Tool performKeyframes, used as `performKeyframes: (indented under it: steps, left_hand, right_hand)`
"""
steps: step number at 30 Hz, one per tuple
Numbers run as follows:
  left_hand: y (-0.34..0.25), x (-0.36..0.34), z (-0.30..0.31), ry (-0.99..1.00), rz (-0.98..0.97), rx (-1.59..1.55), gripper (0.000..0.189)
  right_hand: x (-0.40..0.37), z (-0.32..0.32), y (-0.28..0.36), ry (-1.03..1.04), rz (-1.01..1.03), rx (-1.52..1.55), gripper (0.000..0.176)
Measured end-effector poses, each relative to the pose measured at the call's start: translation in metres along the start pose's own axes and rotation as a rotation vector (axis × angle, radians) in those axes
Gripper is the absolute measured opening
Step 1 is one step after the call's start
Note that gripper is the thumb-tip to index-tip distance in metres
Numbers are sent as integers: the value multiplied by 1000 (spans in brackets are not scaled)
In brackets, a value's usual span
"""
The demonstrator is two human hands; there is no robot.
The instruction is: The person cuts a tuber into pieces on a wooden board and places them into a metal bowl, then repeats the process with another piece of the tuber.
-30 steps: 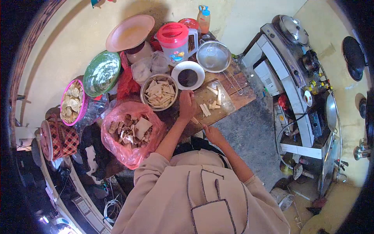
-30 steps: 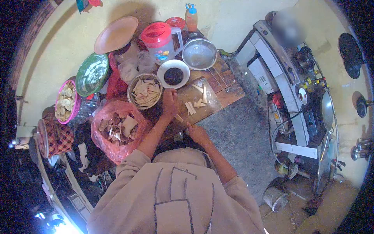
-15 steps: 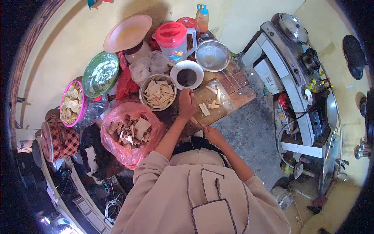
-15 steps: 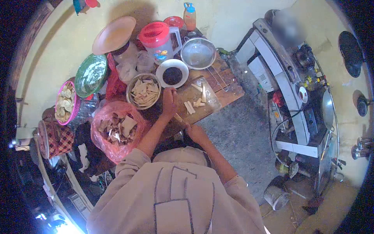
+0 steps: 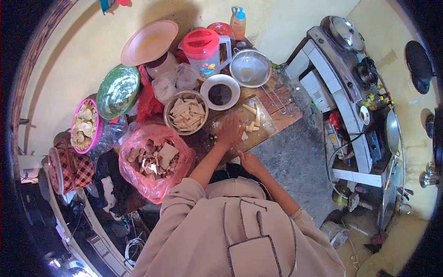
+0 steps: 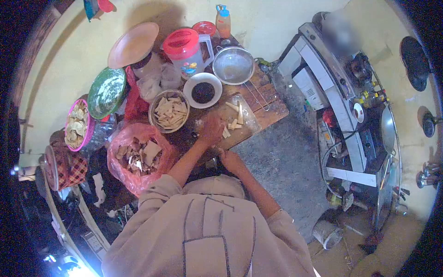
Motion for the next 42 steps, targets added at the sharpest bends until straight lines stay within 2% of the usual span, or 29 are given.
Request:
performKeyframes:
  steps: [1,3,4,12,15,21,24,26,28,31,34,37,40,42]
  left_hand:
    - [-4,2,7,26,73,-66,34]
    - [-1,1,6,91,84,-72,33]
    - [1,2,5,121,88,-77,33]
    - [10,-1,0,-2,48,-92,29]
    - [12,-4,-5,-20,66,-84,29]
    - [12,-4,-1,5,68,-116,29]
    - [14,-5,-8,17,11,-87,28]
    - [12,-5,-10,48,-4,-40,29]
    - [5,-3,-4,109,31,3,32]
    - [2,-9,-13,19,-56,201,39]
    - [1,-14,-19,72,-62,297,44]
    - [2,-10,-18,320,45,166,45]
    - [3,2,-1,392,192,-50,45]
    - [5,-9,-12,163,9,66,42]
  right_hand:
    - [2,-2,-3,44,-42,-8,61]
    - [5,-3,-3,132,-124,-24,60]
    - [4,1,0,113,-105,-22,60]
    - [2,11,11,78,-61,-69,59]
    - [-1,16,19,192,-5,-183,49]
    - [-2,19,24,243,31,-298,46]
    - [-2,20,20,56,6,-94,55]
    - [8,-7,-8,15,24,-118,54]
    - [8,-5,-4,-6,33,-96,52]
    - [4,-3,-2,15,18,-56,50]
    - [8,-10,-6,61,19,-118,51]
    - [3,-8,-5,17,18,-90,50]
    - [8,-13,-6,4,16,-169,48]
    - [13,-25,-17,48,71,-296,51]
Point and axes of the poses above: each hand's wrist, its own x-axis towards the middle knuckle, its own z-axis out of the back of the hand, y = z × x, the point moved 4 cm from there along x, towards the middle knuckle, and after that the axes turned 10 degrees about -z, right-handed, at the moved point
